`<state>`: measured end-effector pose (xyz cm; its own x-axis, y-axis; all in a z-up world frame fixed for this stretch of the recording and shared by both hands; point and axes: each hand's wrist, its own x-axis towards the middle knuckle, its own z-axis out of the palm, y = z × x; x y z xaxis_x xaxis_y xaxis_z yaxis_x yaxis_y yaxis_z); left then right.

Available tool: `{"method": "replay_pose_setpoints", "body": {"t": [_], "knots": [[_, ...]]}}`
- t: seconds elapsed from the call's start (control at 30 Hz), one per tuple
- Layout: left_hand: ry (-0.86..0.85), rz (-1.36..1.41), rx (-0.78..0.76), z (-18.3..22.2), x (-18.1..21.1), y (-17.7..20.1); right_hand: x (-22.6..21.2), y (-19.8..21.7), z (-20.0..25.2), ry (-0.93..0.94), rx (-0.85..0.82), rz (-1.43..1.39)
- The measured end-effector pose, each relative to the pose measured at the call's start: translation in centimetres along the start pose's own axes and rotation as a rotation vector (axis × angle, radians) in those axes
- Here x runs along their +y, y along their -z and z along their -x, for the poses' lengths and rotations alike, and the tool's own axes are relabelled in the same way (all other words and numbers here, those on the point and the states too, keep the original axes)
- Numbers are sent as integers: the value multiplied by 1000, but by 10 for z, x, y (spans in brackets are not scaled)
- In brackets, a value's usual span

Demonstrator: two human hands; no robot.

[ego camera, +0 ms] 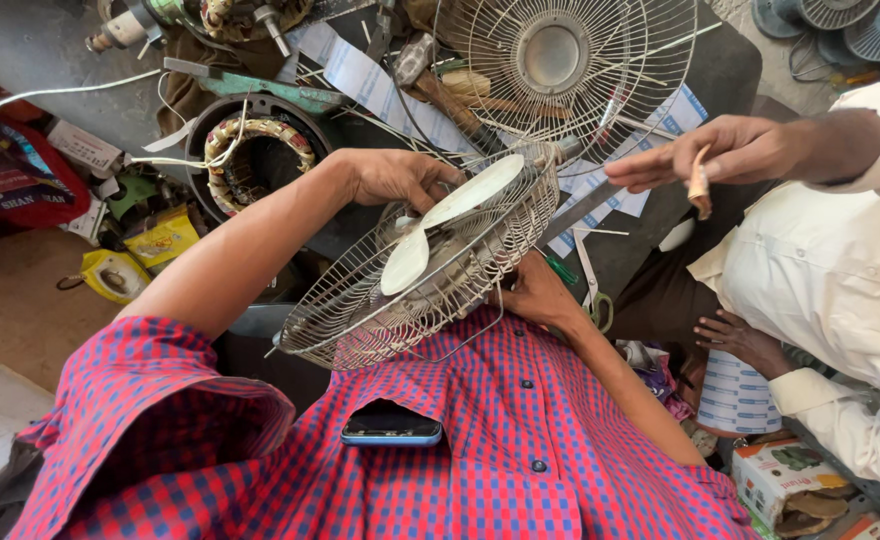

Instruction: The person disassembles a small electric fan, removes the front grille and blades, and works on the motor housing and wiring. They use pliers and a screwdriver to adjust components and wires while seated at a cluttered workbench.

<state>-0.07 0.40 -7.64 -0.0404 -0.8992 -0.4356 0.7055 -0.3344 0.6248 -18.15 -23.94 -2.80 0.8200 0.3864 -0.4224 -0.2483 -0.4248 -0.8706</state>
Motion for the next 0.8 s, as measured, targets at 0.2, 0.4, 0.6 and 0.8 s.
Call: {"method": "replay_pose_setpoints", "body": {"t": [0.2, 0.4, 0.6, 0.8], "knots": [[-49, 64, 75, 10, -12, -3, 1, -1, 2, -30, -14, -10], [-133, 164, 136, 15, -25, -6, 0, -1, 1, 50, 17, 45], [-134, 173, 182, 16, -21, -13, -4, 2, -2, 48, -7, 23], [-214, 306, 178, 23, -23, -24, -6, 2, 0, 53, -8, 72]]}}
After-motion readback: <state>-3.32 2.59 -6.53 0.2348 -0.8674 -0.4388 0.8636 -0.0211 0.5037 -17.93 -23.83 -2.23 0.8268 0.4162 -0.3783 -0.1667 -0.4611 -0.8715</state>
